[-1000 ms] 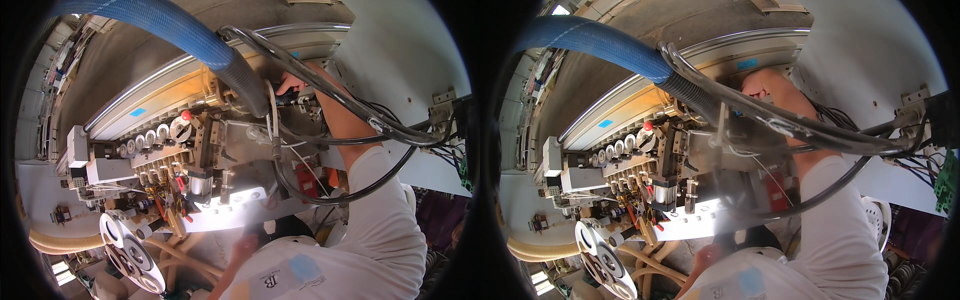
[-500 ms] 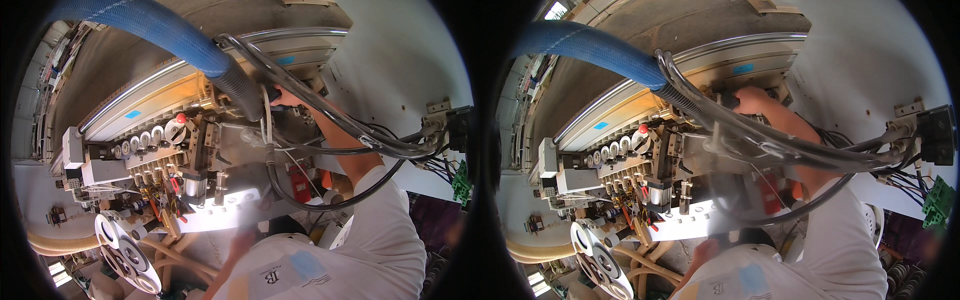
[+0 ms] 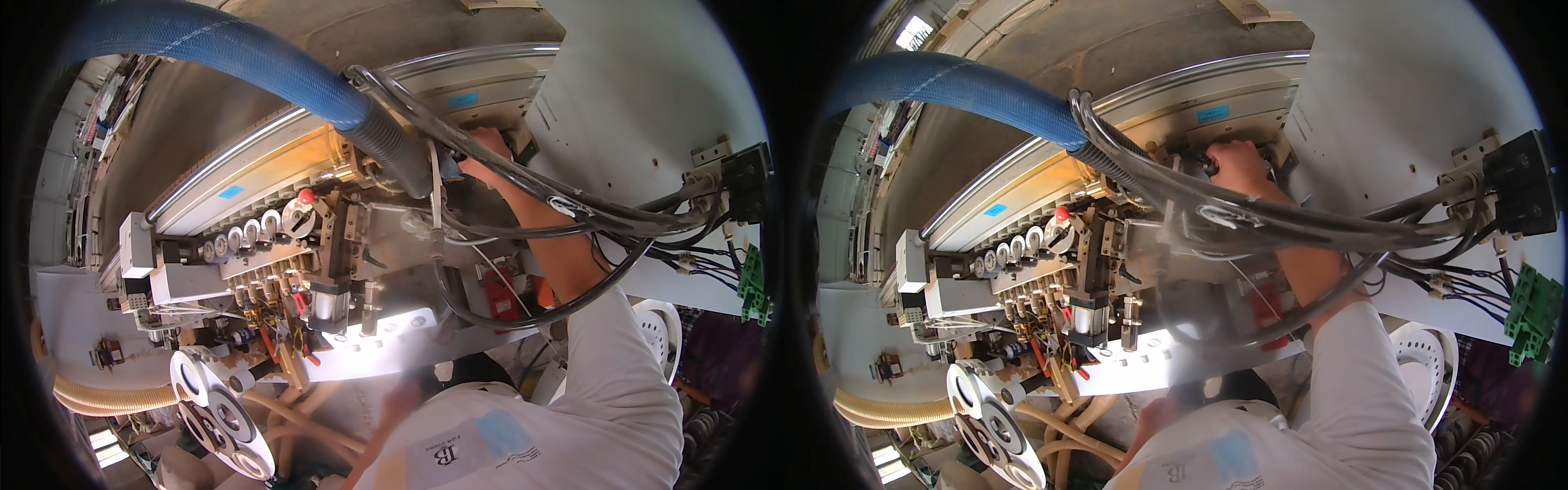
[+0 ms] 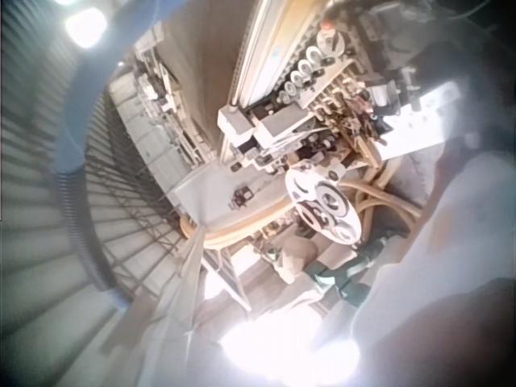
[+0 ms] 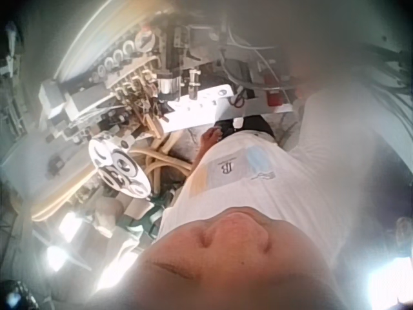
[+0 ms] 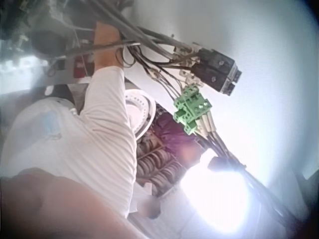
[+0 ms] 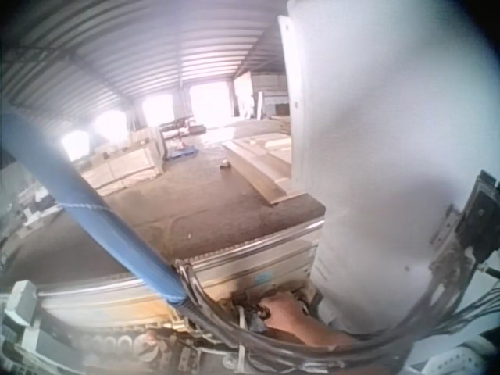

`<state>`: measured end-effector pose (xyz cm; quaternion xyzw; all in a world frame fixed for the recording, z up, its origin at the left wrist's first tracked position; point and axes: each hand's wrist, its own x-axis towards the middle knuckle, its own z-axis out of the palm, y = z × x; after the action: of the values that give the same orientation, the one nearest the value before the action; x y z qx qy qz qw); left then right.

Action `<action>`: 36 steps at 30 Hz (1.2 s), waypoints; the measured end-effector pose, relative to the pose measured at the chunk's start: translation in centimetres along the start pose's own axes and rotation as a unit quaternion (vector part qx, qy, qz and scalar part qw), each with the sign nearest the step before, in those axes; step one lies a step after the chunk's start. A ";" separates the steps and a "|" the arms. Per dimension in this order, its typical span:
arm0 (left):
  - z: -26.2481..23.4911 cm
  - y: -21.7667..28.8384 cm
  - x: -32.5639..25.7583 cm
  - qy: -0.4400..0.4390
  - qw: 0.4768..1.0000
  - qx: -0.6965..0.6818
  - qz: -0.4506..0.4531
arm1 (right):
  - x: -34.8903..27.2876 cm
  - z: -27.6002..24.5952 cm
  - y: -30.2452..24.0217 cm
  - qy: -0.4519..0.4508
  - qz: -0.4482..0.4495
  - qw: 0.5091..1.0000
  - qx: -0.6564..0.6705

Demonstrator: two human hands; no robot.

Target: The person reaches into a large industrial machine to adjust internal components, then removes a small metal and plastic assembly and cleans it using a compressed air nozzle and a cloth. They subsequently use a wrench to disassemble or tighten parts on the component while standing at a workbench.

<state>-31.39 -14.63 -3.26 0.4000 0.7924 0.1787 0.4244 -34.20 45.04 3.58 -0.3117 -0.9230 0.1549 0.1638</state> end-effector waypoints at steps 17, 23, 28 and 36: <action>-1.4 1.4 0.9 -0.026 0.987 -0.158 -0.005 | 1.1 0.7 4.0 -0.078 -0.062 0.994 0.035; -1.9 2.2 1.4 -0.020 0.990 -0.142 0.000 | 1.7 1.8 5.3 -0.090 -0.140 0.986 0.002; 0.9 -1.3 0.4 -0.017 0.956 -0.289 -0.039 | 1.4 2.7 3.6 -0.057 -0.141 0.987 -0.048; 2.8 -3.7 1.0 -0.043 0.952 -0.297 -0.055 | -0.4 3.8 1.9 0.162 -0.117 0.976 -0.084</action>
<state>-31.23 -16.29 -7.75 0.2194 0.7051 0.3647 0.5672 -34.40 45.54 -0.66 -0.2348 -0.9240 0.0044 0.3016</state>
